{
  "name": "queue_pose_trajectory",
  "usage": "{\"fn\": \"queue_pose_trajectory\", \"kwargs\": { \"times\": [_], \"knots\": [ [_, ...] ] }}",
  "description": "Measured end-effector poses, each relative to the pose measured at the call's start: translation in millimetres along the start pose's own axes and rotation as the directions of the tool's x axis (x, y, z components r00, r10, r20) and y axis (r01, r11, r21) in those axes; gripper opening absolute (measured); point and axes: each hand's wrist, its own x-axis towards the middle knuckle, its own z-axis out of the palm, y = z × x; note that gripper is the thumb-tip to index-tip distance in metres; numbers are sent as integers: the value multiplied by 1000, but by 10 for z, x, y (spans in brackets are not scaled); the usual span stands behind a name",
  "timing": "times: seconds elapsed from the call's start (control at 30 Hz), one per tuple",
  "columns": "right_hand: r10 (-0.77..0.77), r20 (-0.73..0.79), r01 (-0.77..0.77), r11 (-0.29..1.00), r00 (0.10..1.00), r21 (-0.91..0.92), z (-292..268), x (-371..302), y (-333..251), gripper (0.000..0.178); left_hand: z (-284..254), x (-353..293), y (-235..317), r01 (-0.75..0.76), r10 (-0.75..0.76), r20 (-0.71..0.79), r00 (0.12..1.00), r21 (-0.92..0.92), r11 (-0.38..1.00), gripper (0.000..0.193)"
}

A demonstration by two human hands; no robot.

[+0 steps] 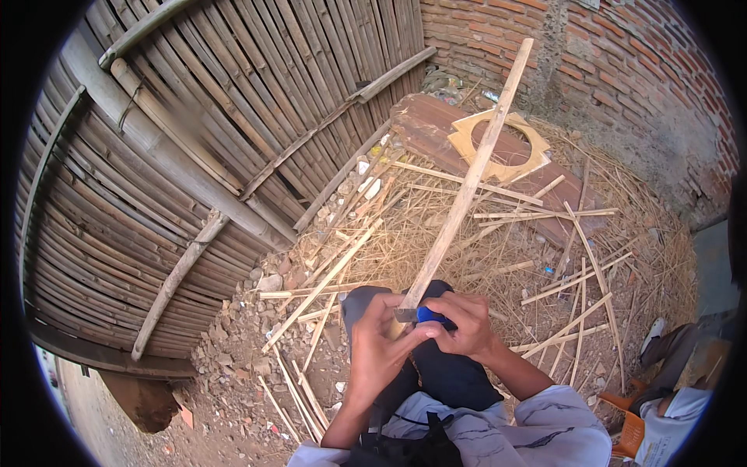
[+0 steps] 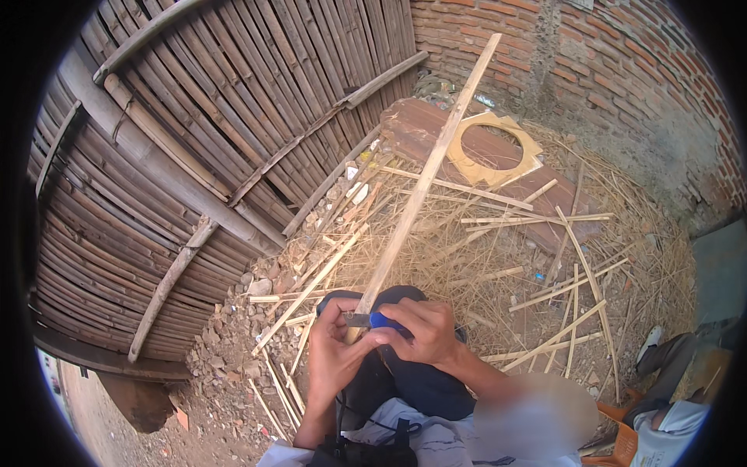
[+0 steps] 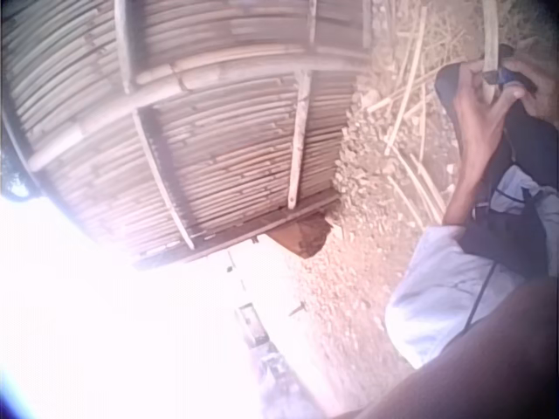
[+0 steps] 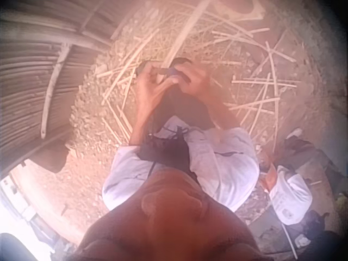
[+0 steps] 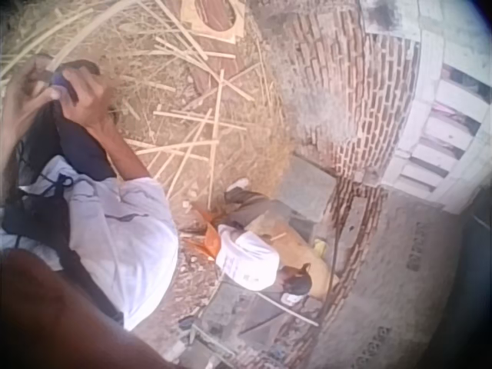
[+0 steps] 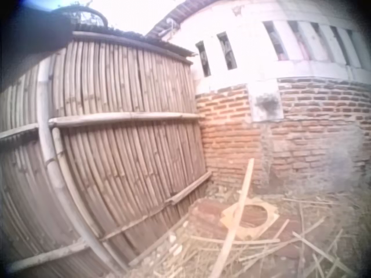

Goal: The person sits on the ground and uses a blue utility knife to shave thin strips off a long, thin piece of wood. They hold the wood in their left hand and scrape the blade along its length repeatedly, creating wood shavings that fall onto the ground.

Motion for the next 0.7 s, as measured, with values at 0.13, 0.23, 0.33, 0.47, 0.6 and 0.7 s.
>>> {"fn": "queue_pose_trajectory", "kwargs": {
  "times": [0.13, 0.23, 0.33, 0.47, 0.6, 0.7],
  "knots": [
    [-6, -25, 6, 1000, 1000, 0, 28, 20, 7, 33, 19, 7, -50, -17, 16, -27, 1000, -20, 1000, 49],
    [-14, -10, 14, 999, 1000, -34, 9, 55, 24, 33, 22, 0, -66, -14, 22, -92, 996, 96, 995, 47],
    [-16, 20, 17, 999, 1000, -49, -23, 114, 4, 31, 8, -5, -22, 35, -18, -104, 994, 165, 986, 43],
    [6, 58, -2, 997, 998, -83, -73, 122, -22, 29, 16, -17, -42, -12, 24, -117, 993, 99, 995, 36],
    [151, -149, -157, 987, 977, -29, -122, 195, 318, 28, -25, -87, -179, 16, -2, -120, 993, 113, 994, 31],
    [150, -98, -162, 977, 984, -138, -195, 290, 427, 29, -48, -111, -192, 32, -19, -132, 991, 100, 994, 27]
  ]
}}
